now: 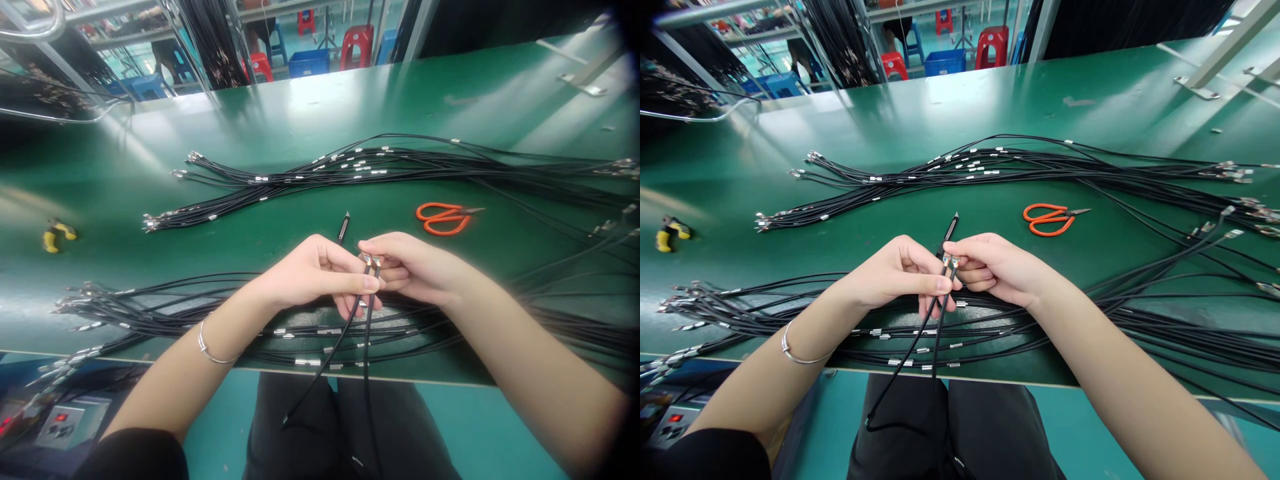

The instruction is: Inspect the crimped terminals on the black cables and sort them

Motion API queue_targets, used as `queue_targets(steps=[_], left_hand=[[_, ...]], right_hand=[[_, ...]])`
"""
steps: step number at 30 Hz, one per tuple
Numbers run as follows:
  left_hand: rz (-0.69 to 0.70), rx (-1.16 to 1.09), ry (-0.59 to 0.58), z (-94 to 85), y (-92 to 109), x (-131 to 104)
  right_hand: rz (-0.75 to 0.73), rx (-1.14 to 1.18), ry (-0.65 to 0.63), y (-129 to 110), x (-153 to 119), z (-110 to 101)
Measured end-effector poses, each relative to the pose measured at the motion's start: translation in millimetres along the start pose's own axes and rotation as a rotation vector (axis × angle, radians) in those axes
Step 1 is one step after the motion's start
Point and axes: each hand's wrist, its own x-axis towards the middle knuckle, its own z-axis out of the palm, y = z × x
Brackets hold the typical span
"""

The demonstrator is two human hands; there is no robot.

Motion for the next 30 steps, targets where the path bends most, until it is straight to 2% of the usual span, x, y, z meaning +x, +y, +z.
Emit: queue_targets(steps=[16,21,23,25,28,30], left_hand=[[-0.010,0.016,0.004,0.3,1,-1],[-0.003,0.038,0.023,-0.8,0,0],[0.025,0.065,0.076,-3.8,1,2],[0.089,0.095,0.166,-9.1,2,3],[0.192,0.106,0.329,-19.0,3,4],[0.209,0.102,0.401,-24.7,3,5]], right_hand=[[0.016,0.009,-0.013,-1,-1,-1],[-0.029,-0.026,0.022,-1,0,0],[-0.049,-0.058,0.048,0,0,1],[-0.027,-0.137,0.018,1,-2,3],[0.090,-0.329,-0.139,1,-7,6],[0.142,-0.414,-0.210,-3,-10,8]])
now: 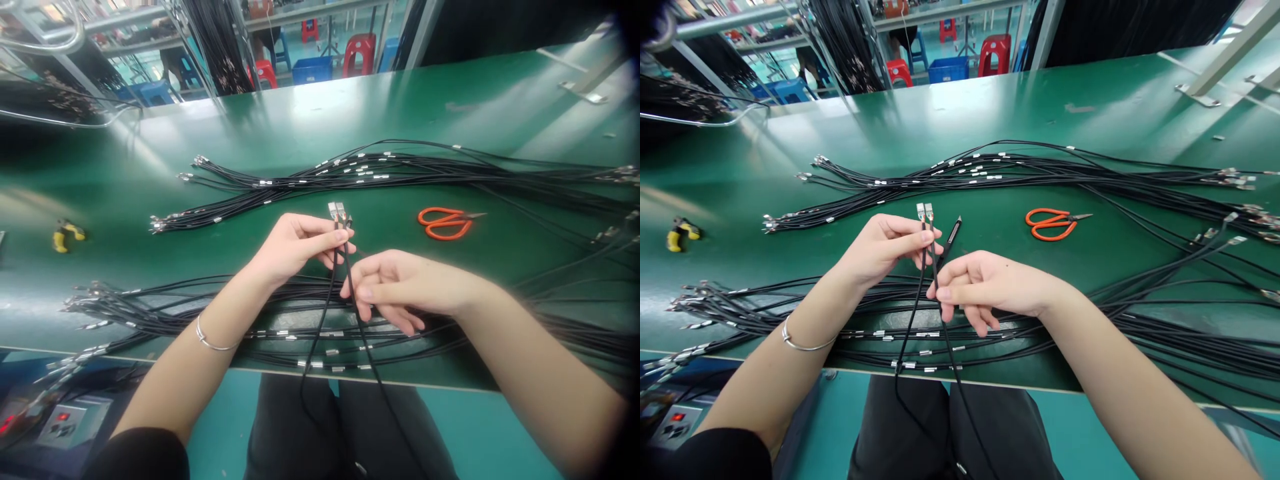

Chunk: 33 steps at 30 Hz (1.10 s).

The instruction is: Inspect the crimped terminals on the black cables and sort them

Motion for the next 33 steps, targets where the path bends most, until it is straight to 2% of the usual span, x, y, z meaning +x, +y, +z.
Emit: queue_targets(steps=[2,4,6,8,9,10,11,13,15,16,18,21,23,25,26,29,31,33], left_hand=[[0.001,-0.005,0.045,-3.2,-1,1],[0.003,-0.012,0.067,-4.4,-1,2],[-0.010,-0.019,0.054,-3.5,-1,1],[-0.047,-0.035,-0.003,-0.3,-1,0],[-0.068,-0.057,-0.034,1.9,-1,-1],[-0.091,-0.086,-0.068,4.5,0,-2],[-0.111,-0.120,-0.099,7.3,0,-3],[-0.129,-0.177,-0.149,12.3,1,-6],[-0.114,-0.204,-0.187,15.8,1,-8],[-0.101,-0.207,-0.195,16.9,1,-8],[-0.080,-0.208,-0.198,17.8,0,-9],[-0.081,-0.199,-0.175,17.9,-1,-9],[-0.090,-0.189,-0.152,18.3,-1,-9],[-0.090,-0.186,-0.132,19.0,0,-10],[-0.089,-0.187,-0.124,19.5,0,-10],[-0.099,-0.187,-0.107,20.4,1,-10],[-0.110,-0.177,-0.100,20.8,1,-10],[-0.113,-0.172,-0.099,21.1,2,-10]], right_hand=[[-0.013,-0.033,0.048,-4,-4,-4],[-0.063,-0.061,0.268,-6,-8,-16],[-0.127,-0.131,0.691,-4,-10,-33],[-0.231,-0.347,1.178,2,-8,-51],[-0.281,-0.536,1.339,5,-6,-58],[-0.327,-0.762,1.399,9,-2,-62],[-0.362,-0.995,1.347,13,3,-63],[-0.385,-1.359,1.026,18,15,-59],[-0.383,-1.526,0.707,21,26,-50],[-0.371,-1.574,0.619,21,29,-45],[-0.328,-1.662,0.582,20,33,-39],[-0.281,-1.780,0.672,18,30,-37],[-0.263,-1.780,0.699,18,26,-39],[-0.276,-1.638,0.746,18,24,-41],[-0.292,-1.490,0.803,17,23,-42],[-0.388,-0.765,0.986,12,19,-40],[-0.451,-0.259,0.980,6,16,-36],[-0.538,0.071,0.919,1,13,-30]])
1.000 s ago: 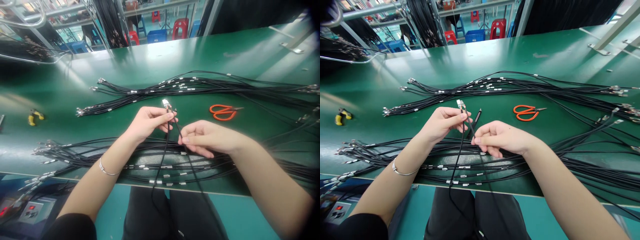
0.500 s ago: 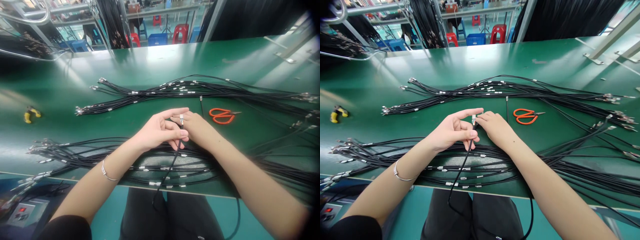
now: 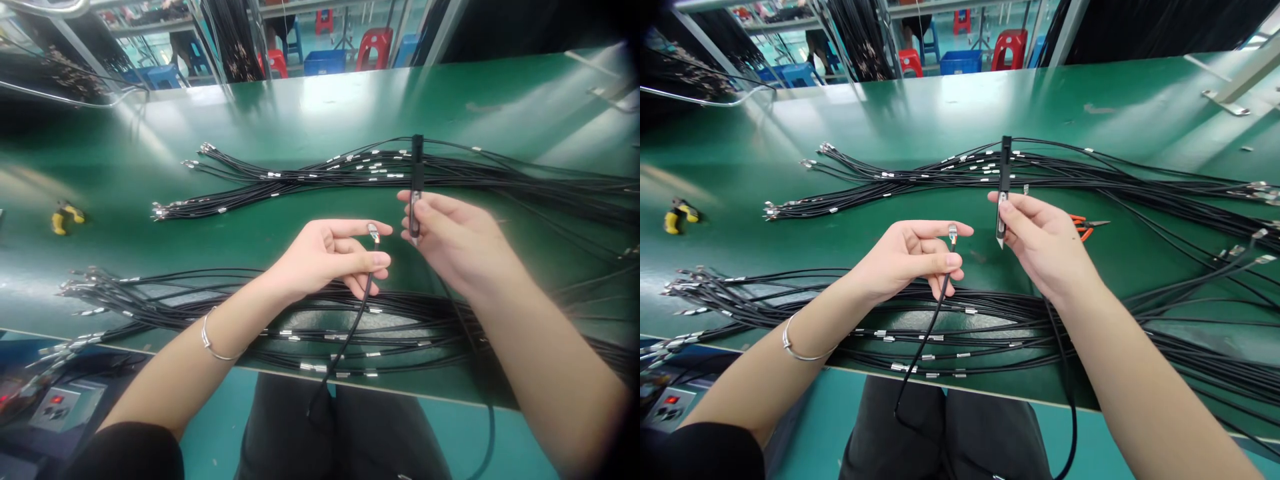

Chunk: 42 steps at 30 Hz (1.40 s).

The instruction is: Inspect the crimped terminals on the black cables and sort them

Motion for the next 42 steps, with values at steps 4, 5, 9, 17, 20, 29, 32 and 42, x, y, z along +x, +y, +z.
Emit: queue_targets(steps=[4,5,9,17,20,29,32,42], left_hand=[[-0.013,-0.016,-0.010,1.2,0,0],[-0.013,-0.024,-0.017,1.5,0,0],[0.006,-0.060,-0.062,2.1,-1,-1],[-0.003,-0.045,-0.061,3.8,1,-3],[0.001,-0.043,-0.061,3.8,1,-3],[0.033,-0.062,-0.061,3.4,1,-3],[0.031,-0.059,-0.056,4.0,1,-3],[0.017,-0.048,-0.033,4.5,1,-3]], right_hand=[[-0.199,0.228,0.095,-7,-10,8],[-0.269,0.223,0.116,-7,-13,10],[-0.483,0.082,0.166,-7,-22,17],[-0.645,-0.099,0.260,-8,-30,26],[-0.736,-0.251,0.332,-7,-35,27],[-0.852,-0.517,0.118,-10,-47,19],[-0.825,-0.510,0.096,-11,-48,18],[-1.021,-0.546,-0.038,-8,-38,10]])
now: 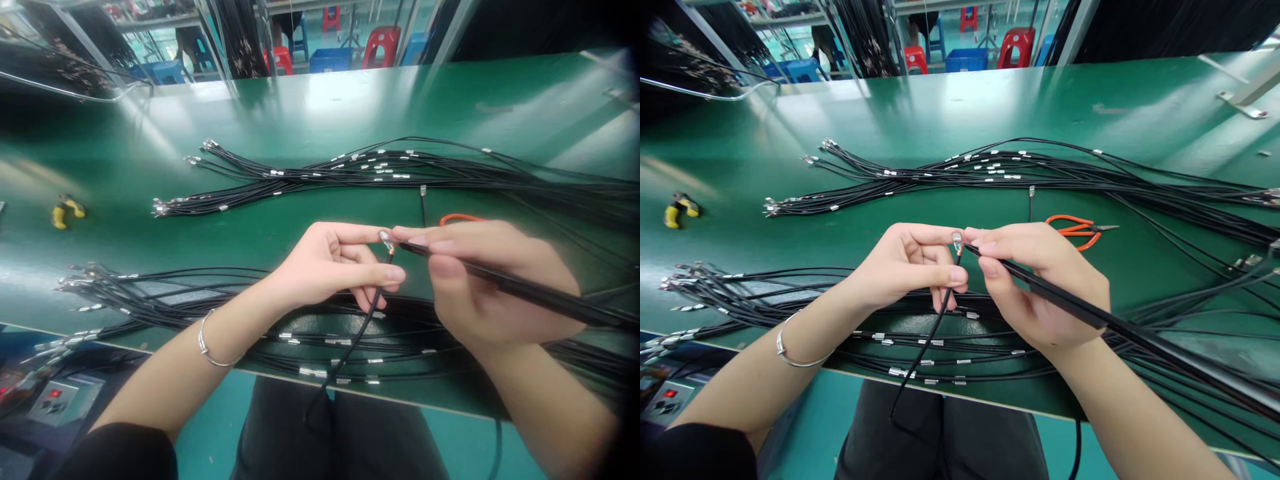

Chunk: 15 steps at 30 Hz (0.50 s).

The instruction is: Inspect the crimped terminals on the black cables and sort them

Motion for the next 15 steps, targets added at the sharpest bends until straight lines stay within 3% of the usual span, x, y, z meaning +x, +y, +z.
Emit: queue_targets(steps=[6,12,15], left_hand=[[0.038,0.019,0.002,-1.4,-2.4,1.3],[0.070,0.015,0.013,-2.3,-6.3,2.3],[0.069,0.015,0.012,-2.1,-5.1,1.7]], right_hand=[[-0.084,-0.073,-0.165,3.6,-2.5,-3.2],[-0.363,-0.210,-0.243,7.1,-4.0,-8.8],[-0.278,-0.185,-0.208,5.3,-4.6,-8.2]])
